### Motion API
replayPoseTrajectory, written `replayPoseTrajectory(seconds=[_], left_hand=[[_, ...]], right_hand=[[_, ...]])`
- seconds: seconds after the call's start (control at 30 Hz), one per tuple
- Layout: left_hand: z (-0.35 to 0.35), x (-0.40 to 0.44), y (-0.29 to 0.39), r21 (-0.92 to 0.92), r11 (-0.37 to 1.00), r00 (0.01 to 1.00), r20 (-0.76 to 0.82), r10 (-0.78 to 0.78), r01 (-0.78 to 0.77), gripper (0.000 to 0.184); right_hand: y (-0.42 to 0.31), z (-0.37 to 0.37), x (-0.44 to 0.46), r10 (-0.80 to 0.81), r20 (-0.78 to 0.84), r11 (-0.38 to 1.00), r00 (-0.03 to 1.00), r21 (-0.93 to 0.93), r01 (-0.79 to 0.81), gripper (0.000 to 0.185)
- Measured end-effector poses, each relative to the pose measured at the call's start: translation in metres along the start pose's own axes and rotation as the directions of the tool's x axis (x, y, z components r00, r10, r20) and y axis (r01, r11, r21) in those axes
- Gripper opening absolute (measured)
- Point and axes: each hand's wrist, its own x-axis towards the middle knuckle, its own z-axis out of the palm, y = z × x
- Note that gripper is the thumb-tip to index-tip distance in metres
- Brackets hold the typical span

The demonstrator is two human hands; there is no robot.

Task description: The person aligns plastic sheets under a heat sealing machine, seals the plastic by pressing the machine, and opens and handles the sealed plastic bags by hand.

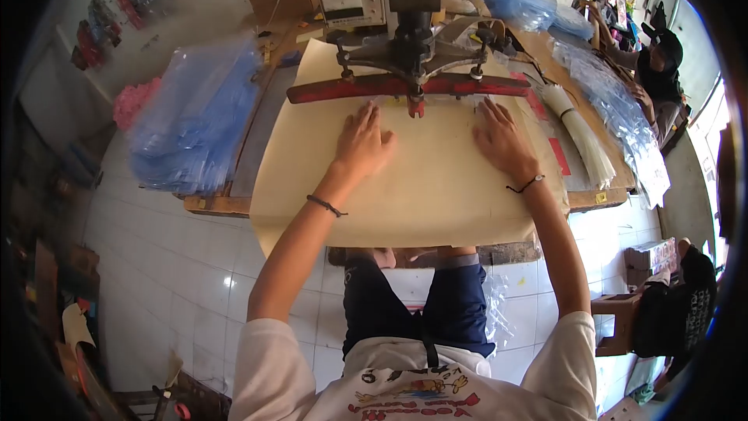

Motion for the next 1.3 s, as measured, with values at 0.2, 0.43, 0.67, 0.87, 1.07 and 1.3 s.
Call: replayPoseTrajectory(seconds=[0.2, 0.43, 0.67, 0.87, 1.07, 1.3], left_hand=[[0.013, 0.005, -0.008, 0.043, 0.999, 0.998, -0.056, 0.029, -0.027, 0.068], [0.007, 0.002, -0.005, -0.011, 1.0, 0.998, -0.051, 0.023, -0.023, 0.069], [0.011, -0.01, -0.006, -0.036, 0.999, 0.999, -0.041, 0.013, -0.015, 0.071], [-0.004, -0.068, -0.002, -0.049, 0.998, 0.999, -0.003, 0.048, -0.048, 0.072], [-0.013, -0.096, 0.006, -0.039, 0.998, 0.996, -0.07, 0.052, -0.055, 0.075], [-0.022, -0.129, 0.018, 0.019, 0.997, 0.982, -0.168, 0.083, -0.081, 0.087]], right_hand=[[0.003, -0.002, 0.006, -0.01, 0.085, 0.997, 0.996, -0.079, 0.017, 0.051], [-0.009, -0.011, 0.002, 0.056, 0.097, 0.997, 0.994, -0.052, -0.051, 0.051], [-0.006, -0.011, -0.015, 0.043, 0.043, 0.998, 0.998, 0.051, -0.045, 0.051], [-0.027, -0.031, -0.054, 0.089, 0.076, 0.996, 0.993, -0.002, -0.09, 0.055], [-0.045, -0.04, -0.085, 0.128, 0.068, 0.99, 0.989, -0.061, -0.124, 0.059], [-0.068, -0.048, -0.115, 0.09, -0.066, 0.985, 0.994, -0.141, -0.099, 0.062]])
